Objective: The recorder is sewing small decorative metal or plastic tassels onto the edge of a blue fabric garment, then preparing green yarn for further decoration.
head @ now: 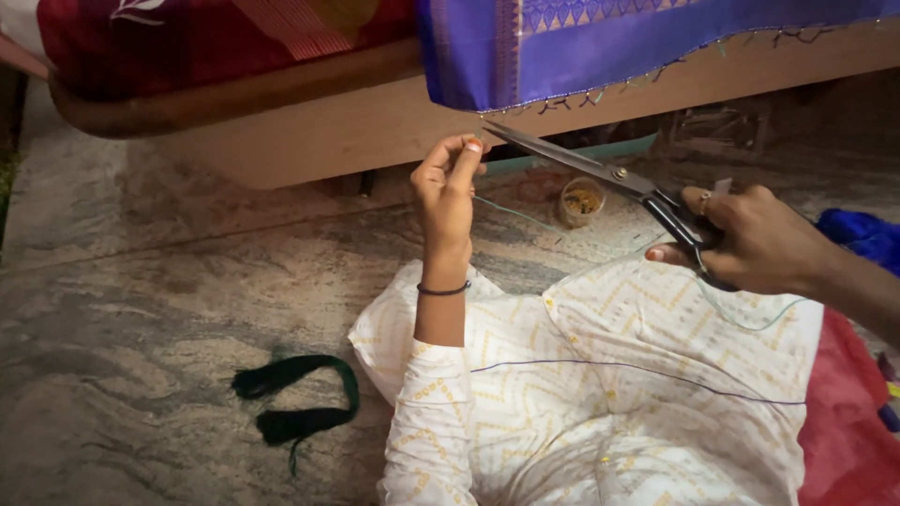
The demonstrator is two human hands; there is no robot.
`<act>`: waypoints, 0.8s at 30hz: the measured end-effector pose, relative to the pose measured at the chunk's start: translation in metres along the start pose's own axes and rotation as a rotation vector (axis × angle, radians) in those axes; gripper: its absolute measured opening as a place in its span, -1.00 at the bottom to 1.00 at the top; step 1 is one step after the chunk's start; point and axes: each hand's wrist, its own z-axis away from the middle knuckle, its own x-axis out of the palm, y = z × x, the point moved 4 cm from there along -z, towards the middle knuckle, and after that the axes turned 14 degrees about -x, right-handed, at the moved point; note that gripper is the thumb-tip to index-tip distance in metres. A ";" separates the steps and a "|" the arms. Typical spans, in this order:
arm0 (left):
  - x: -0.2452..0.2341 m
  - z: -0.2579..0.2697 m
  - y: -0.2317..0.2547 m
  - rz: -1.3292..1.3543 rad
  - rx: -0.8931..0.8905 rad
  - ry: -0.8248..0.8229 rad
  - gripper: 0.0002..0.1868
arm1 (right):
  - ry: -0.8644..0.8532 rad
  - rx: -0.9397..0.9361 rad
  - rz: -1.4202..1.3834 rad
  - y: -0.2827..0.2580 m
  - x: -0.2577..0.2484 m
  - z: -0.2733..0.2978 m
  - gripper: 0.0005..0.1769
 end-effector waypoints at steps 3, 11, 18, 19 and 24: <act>0.002 0.000 -0.002 0.030 0.112 -0.045 -0.87 | 0.044 -0.047 0.038 -0.018 -0.011 -0.005 -0.34; 0.005 0.004 0.014 -0.031 0.120 -0.016 -0.86 | -0.008 -0.030 0.055 -0.014 -0.008 -0.011 -0.34; 0.001 -0.007 -0.002 -0.054 0.139 0.016 -0.86 | -0.024 -0.015 -0.037 -0.004 0.004 -0.007 -0.41; -0.002 -0.013 -0.008 -0.053 0.143 0.016 -0.86 | -0.021 -0.017 -0.034 0.007 0.015 -0.005 -0.41; 0.006 -0.022 0.016 0.035 -0.183 0.053 -0.71 | -0.084 0.009 -0.156 0.016 0.046 0.014 -0.49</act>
